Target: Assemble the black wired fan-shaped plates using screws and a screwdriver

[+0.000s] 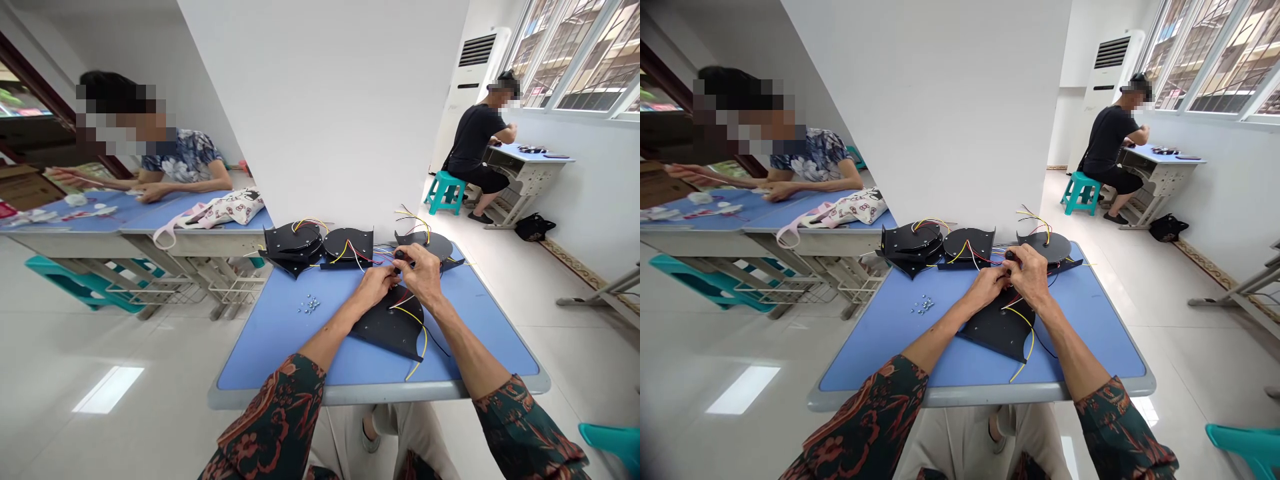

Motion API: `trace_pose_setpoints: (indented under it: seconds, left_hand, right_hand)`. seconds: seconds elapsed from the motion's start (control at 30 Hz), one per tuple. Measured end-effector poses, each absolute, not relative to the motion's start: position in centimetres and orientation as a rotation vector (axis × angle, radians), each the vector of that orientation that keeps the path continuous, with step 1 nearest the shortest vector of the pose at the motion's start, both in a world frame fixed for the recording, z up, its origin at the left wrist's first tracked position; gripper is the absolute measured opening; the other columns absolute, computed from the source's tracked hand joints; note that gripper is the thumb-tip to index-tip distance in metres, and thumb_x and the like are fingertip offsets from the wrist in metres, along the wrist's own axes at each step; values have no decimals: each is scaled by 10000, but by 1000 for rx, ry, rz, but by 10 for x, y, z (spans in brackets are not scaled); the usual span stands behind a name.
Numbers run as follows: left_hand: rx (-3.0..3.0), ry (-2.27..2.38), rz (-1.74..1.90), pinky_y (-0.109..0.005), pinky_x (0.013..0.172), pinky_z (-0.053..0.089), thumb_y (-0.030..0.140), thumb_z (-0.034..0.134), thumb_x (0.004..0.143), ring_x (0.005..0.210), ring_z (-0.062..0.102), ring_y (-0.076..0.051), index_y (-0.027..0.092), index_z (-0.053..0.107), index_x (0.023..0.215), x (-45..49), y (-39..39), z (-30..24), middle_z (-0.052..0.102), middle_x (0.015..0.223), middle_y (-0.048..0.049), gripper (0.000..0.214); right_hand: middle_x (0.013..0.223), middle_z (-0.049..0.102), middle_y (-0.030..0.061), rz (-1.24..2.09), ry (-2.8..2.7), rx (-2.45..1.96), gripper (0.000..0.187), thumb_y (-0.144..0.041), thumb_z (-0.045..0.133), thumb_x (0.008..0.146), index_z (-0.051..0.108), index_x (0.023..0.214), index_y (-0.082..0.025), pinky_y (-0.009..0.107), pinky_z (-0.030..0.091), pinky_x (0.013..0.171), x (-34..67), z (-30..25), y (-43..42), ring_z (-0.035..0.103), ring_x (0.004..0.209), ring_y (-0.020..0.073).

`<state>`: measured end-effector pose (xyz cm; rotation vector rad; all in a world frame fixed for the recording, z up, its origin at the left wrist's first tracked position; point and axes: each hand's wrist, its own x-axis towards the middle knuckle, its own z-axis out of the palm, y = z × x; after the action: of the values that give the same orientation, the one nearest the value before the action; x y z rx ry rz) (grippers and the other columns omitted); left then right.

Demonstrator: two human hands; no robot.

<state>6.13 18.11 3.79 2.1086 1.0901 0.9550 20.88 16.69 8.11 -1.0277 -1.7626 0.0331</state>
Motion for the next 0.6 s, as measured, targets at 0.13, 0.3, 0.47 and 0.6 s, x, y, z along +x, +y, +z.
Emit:
trace_pose_setpoints:
  seconds: [0.13,0.3,0.47,0.6]
  left_hand:
    - [2091,1093,962,-230,678,491,111,587,907,682,665,-151,156,657,779,62,180,38,699,714,-10,152]
    - [2083,1093,958,-230,682,486,152,628,904,683,656,-146,158,672,809,61,180,38,717,752,-13,105]
    - [2095,1098,943,-228,693,491,152,621,911,696,659,-145,154,683,790,60,181,37,721,755,-17,135]
    - [2109,1144,944,-233,712,499,131,626,904,715,674,-154,153,688,798,61,181,38,724,755,-23,125]
  right_hand:
    - [737,657,21,185,-1833,-926,130,-143,612,811,722,837,-207,303,486,690,217,86,174,594,691,180]
    - [789,698,21,413,-1904,-824,125,-193,604,823,727,848,-199,309,492,718,226,89,182,606,723,178]
    - [849,701,27,607,-1878,-792,218,-233,535,917,710,1039,-191,318,517,748,225,84,175,627,763,178]
    - [938,720,42,429,-1831,-880,228,-272,552,945,695,1112,-213,340,533,812,220,84,164,649,827,192]
